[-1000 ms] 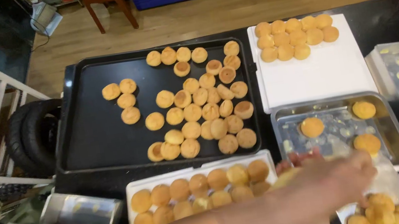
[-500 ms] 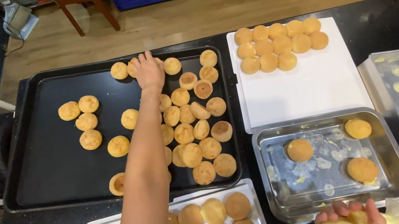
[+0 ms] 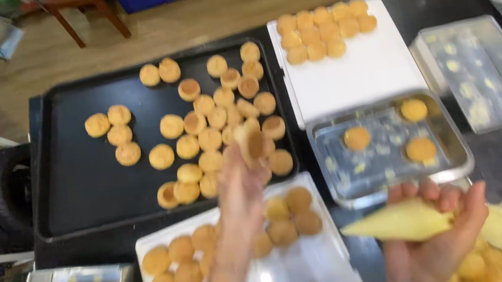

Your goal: Filling pastries with cream using a piping bag.

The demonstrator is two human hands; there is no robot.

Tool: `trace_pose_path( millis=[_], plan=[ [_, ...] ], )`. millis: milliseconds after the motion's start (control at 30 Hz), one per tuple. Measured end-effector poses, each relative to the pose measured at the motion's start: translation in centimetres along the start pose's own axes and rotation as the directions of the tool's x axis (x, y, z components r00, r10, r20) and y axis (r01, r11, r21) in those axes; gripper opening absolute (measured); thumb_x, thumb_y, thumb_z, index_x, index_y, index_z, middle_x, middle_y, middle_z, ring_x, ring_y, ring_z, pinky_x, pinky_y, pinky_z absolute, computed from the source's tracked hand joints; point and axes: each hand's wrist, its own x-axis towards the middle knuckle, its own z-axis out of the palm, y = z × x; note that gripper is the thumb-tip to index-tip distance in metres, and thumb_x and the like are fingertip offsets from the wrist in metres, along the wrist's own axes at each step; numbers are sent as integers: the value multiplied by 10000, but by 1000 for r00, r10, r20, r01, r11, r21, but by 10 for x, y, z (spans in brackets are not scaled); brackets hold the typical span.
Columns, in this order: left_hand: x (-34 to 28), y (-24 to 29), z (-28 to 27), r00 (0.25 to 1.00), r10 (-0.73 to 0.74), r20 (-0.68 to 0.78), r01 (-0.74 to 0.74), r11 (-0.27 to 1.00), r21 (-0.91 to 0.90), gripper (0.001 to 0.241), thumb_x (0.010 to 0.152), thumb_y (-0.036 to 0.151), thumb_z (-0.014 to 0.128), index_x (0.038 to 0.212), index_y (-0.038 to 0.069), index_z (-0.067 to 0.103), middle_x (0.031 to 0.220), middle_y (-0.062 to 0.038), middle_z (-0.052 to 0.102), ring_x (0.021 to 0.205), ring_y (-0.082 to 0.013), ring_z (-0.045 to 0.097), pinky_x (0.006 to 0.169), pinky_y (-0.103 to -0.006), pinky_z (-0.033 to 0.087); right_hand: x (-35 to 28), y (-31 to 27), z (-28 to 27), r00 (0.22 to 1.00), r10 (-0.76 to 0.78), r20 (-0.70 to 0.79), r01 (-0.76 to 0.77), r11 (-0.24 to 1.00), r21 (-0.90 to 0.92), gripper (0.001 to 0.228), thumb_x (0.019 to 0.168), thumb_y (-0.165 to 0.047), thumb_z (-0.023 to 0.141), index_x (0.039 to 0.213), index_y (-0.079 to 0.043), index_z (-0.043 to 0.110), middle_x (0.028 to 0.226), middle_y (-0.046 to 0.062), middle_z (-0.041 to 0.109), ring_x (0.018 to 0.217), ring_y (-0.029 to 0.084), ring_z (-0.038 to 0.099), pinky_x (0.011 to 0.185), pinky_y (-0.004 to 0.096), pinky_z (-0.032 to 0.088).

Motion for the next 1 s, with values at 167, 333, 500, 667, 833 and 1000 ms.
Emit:
trace_pose_path(
  millis=[167, 333, 500, 667, 833, 1000],
  plan=[
    [-169, 46, 25, 903, -430, 14, 403, 834, -377, 429, 974, 190, 559, 1350, -16, 545, 1291, -172, 678, 1206, -263, 644, 1042, -366, 544, -106, 2, 54, 950, -298, 90, 294, 954, 53, 594, 1141, -554, 435, 727, -132, 386, 681, 17, 421, 598, 159, 402, 609, 335, 402],
    [-241, 81, 16, 890, -456, -9, 406, 800, -442, 434, 998, 197, 573, 1348, -57, 539, 1334, -170, 648, 1294, -272, 605, 1078, -369, 465, -183, 5, 65, 907, -391, 155, 394, 919, 9, 591, 1143, -590, 398, 768, -134, 418, 642, 30, 398, 547, 181, 407, 585, 355, 440],
    [-271, 104, 13, 892, -449, 58, 428, 795, -430, 432, 995, 208, 585, 1352, -34, 549, 1325, -145, 644, 1267, -243, 617, 1110, -356, 501, -230, -3, 57, 891, -427, 156, 430, 903, 14, 567, 1111, -576, 342, 780, -121, 408, 668, 45, 400, 596, 212, 443, 576, 343, 439],
    [-291, 100, 16, 925, -363, 111, 378, 854, -357, 394, 1020, 211, 579, 1299, -66, 599, 1278, -185, 671, 1233, -259, 643, 1096, -363, 515, -256, -13, 52, 801, -556, 223, 582, 810, -69, 542, 1108, -578, 330, 808, -130, 377, 667, 65, 378, 556, 225, 424, 541, 332, 408],
    [-304, 84, 32, 933, -345, 104, 360, 883, -301, 390, 1022, 223, 576, 1274, -70, 621, 1253, -183, 689, 1214, -258, 661, 1071, -358, 521, -257, -30, 51, 763, -594, 254, 633, 767, -107, 592, 1116, -654, 345, 835, -134, 365, 636, 60, 373, 497, 219, 425, 507, 352, 451],
    [-318, 58, 60, 928, -349, 133, 374, 877, -303, 383, 1023, 223, 564, 1283, -54, 615, 1254, -152, 691, 1207, -241, 660, 1072, -352, 523, -225, -54, 16, 746, -527, 406, 573, 820, 12, 647, 1157, -616, 320, 742, -120, 324, 596, 38, 337, 451, 194, 387, 473, 341, 437]
  ],
)
